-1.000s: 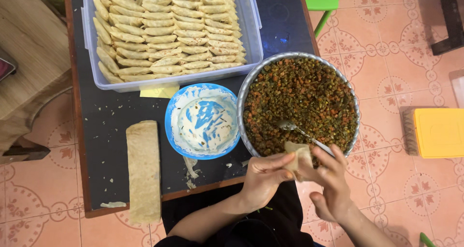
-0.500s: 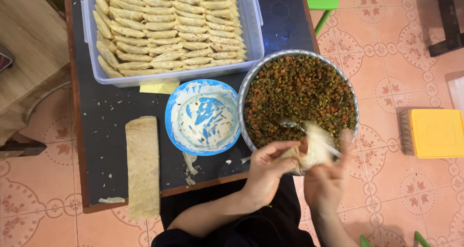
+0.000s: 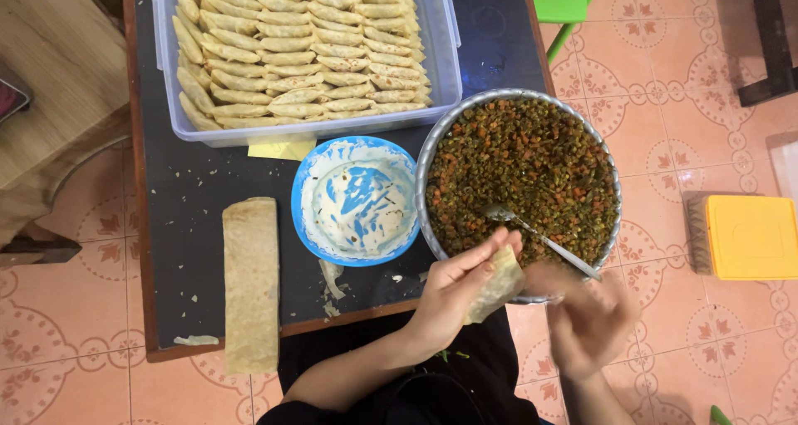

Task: The person assembles samosas by placing a vegetable filling onto triangular pastry sheets, folding them into a triangular shape, and sealing the edges with a white paste. The finished samosas are placed in a clear plastic container.

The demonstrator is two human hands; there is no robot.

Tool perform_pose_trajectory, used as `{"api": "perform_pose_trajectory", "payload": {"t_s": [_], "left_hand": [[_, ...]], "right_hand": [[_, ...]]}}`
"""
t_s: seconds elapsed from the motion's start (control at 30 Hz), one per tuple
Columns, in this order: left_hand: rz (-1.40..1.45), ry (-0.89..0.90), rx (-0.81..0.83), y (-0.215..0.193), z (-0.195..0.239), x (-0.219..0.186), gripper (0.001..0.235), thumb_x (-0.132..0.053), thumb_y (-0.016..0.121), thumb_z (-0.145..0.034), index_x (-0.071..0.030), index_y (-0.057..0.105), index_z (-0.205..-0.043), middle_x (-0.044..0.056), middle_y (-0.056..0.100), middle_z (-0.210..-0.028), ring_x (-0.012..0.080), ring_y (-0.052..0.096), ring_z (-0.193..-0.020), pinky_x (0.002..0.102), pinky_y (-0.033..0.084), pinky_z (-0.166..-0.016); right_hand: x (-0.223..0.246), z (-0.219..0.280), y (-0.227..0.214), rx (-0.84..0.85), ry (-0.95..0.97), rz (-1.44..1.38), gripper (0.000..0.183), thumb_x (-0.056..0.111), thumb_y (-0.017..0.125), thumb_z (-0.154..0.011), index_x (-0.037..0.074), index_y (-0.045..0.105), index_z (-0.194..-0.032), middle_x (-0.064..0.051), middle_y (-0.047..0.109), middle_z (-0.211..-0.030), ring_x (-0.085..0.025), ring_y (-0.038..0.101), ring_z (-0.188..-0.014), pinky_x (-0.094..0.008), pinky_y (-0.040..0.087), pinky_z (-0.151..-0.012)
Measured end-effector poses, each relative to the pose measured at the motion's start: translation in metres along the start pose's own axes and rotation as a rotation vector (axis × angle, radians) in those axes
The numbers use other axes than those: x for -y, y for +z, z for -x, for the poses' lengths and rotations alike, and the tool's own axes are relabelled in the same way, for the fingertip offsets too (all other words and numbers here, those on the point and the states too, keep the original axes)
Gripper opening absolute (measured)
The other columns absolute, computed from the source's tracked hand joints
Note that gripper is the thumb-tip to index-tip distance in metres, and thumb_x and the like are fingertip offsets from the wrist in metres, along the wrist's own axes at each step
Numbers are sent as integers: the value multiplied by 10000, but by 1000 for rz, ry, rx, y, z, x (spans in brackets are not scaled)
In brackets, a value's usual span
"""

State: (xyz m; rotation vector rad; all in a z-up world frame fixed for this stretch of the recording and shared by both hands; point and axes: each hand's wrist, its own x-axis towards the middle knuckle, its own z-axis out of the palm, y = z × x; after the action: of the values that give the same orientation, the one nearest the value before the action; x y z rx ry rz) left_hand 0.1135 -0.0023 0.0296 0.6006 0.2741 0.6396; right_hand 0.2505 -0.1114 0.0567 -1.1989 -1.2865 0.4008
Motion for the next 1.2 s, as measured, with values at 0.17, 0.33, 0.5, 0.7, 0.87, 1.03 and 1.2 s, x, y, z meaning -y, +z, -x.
{"api": "perform_pose_trajectory", "payload": {"t_s": [0.17, 0.33, 0.5, 0.7, 0.87, 1.03, 1.2], "left_hand": [[-91, -36, 17, 9, 8, -24, 628, -108, 498, -1018, -210, 232, -1577, -26, 352, -1632, 158, 493, -1399, 320, 474, -1113], [-1041, 452, -206, -18, 40, -31, 246, -183, 591, -1077, -9, 684, -1223, 132, 692, -1275, 224, 667, -1194, 341, 566, -997], [63, -201, -78, -70, 67, -7, 456, -291, 518, -1215, 102, 703, -1076, 105, 698, -916, 154, 673, -813, 285, 574, -726], [-97, 145, -701, -125, 133, -50, 392, -291, 387, -1008, -60, 703, -1013, 90, 788, -835, 182, 747, -592, 288, 588, -531], [-635, 500, -804, -186, 138, -17, 484, -229, 528, -1200, 8, 572, -781, 1, 471, -618, 72, 384, -561, 247, 301, -513], [-526, 546, -779, -192, 119, -9, 329, -226, 495, -1113, 6, 635, -928, -63, 540, -751, 24, 457, -696, 251, 401, -595], [-449, 335, -822, -197, 124, -5, 429, -235, 532, -1165, 70, 568, -866, 40, 488, -663, 101, 431, -662, 279, 356, -577]], "right_hand": [[8, -28, 7, 225, 13, 461, 778, 91, 795, -816, 150, 364, -1461, -222, 682, -1252, -312, 710, -1139, -396, 562, -1014], [7, -20, 9, 101, 297, 251, 561, 73, 795, -862, 116, 484, -1328, -67, 733, -1127, -178, 739, -1000, -285, 643, -825], [14, -20, 64, 622, -42, 351, 530, -36, 803, -720, 77, 656, -1216, -78, 712, -1173, -303, 702, -1088, -402, 558, -942], [21, -72, 137, 698, -147, 694, 618, -156, 601, -616, 51, 743, -1181, -207, 540, -1382, -431, 463, -1336, -508, 410, -1121], [-39, -78, 217, 783, -108, 917, 436, -51, 646, -719, 125, 778, -1096, -271, 499, -1401, -472, 407, -1309, -568, 384, -1043], [-69, -74, 213, 799, -2, 851, 319, -32, 658, -673, 126, 805, -908, -197, 551, -1342, -448, 415, -1299, -554, 366, -1046], [-66, -75, 196, 601, 203, 393, 353, -107, 556, -786, 158, 772, -874, -78, 647, -1369, -380, 537, -1305, -485, 422, -1138]]}}
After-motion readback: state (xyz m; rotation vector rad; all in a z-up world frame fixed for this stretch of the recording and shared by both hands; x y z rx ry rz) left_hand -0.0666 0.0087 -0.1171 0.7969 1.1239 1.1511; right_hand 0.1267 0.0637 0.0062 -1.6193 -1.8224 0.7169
